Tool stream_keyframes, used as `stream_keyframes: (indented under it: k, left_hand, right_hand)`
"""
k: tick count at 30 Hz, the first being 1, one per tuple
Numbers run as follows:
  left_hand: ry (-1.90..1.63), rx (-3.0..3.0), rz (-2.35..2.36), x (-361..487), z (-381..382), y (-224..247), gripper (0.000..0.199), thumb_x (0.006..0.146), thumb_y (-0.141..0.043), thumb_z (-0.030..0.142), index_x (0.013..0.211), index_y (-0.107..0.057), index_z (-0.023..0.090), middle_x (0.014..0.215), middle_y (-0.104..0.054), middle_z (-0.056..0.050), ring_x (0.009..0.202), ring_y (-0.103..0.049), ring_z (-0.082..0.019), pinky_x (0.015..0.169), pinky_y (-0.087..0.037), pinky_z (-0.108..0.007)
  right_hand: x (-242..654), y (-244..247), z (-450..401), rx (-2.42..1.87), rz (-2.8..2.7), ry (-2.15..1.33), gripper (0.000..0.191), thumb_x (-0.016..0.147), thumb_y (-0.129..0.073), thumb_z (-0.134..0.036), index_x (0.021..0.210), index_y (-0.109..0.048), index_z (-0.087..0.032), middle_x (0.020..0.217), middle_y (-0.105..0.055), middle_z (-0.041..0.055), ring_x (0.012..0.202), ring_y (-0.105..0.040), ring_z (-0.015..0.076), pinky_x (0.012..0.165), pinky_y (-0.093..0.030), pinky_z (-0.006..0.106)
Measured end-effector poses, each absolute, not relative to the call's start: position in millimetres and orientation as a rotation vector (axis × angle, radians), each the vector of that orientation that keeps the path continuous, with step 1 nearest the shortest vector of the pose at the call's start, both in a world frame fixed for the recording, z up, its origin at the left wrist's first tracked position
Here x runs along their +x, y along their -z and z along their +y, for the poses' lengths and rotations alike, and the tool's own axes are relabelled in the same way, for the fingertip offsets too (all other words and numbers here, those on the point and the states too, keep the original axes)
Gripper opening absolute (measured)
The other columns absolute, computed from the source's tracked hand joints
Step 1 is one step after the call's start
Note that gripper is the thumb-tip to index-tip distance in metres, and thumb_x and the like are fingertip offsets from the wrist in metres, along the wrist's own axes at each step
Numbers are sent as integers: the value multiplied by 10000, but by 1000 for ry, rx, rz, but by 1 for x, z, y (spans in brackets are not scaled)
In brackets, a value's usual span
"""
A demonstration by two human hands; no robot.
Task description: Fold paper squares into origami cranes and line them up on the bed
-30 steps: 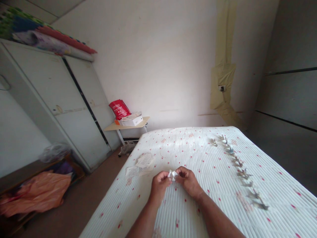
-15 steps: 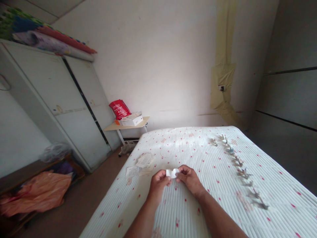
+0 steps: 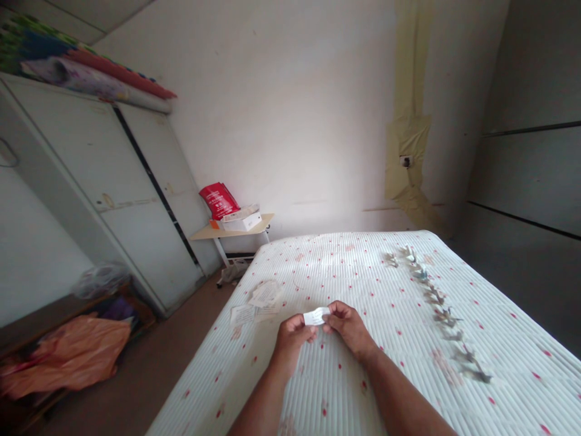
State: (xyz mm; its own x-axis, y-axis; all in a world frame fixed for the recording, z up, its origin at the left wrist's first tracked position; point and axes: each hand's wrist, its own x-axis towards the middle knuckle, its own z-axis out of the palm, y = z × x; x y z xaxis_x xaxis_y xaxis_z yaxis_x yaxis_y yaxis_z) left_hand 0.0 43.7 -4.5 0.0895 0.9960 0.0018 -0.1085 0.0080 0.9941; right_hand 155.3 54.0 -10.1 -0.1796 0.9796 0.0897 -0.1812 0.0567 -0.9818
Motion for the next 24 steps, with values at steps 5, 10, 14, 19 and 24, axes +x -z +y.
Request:
stream_keyframes:
  k: [5, 10, 14, 19, 24]
  left_hand:
    - [-1262, 1157, 1109, 0, 45, 7, 156, 579, -607, 231, 662, -642, 104, 521, -573, 5, 491, -461, -86, 509, -357, -206]
    - [-1244, 1152, 1090, -2, 45, 8, 151, 589, -614, 241, 664, -633, 112, 537, -577, 4, 510, -474, -91, 526, -365, -206]
    - [-1174, 1185, 1038, -5, 45, 8, 187, 597, -624, 247, 721, -636, 108, 561, -586, 1, 537, -493, -103, 548, -377, -218]
    - [-1124, 1255, 1033, -7, 46, 11, 199, 598, -621, 244, 736, -642, 101, 577, -583, 1, 546, -476, -99, 556, -360, -220]
    - [-1109, 1267, 1051, -7, 47, 11, 213, 594, -605, 250, 734, -645, 95, 577, -585, -4, 541, -471, -99, 552, -352, -223]
  right_hand:
    - [156, 12, 55, -912, -1281, -1433, 221, 642, -705, -351, 690, -609, -158, 562, -564, -49, 536, -463, 94, 563, -319, 236]
    - [157, 13, 56, -910, -1283, -1486, 211, 637, -705, -346, 701, -638, -157, 565, -572, -43, 550, -472, 100, 577, -324, 239]
    - [158, 11, 55, -926, -1317, -1459, 206, 661, -686, -349, 685, -629, -152, 571, -584, -35, 549, -467, 98, 574, -323, 236]
    - [158, 10, 55, -954, -1351, -1417, 224, 682, -665, -367, 662, -607, -152, 551, -567, -38, 525, -443, 91, 548, -310, 231]
    - [158, 10, 55, -951, -1354, -1438, 235, 681, -661, -382, 684, -613, -152, 554, -561, -40, 521, -440, 90, 543, -307, 228]
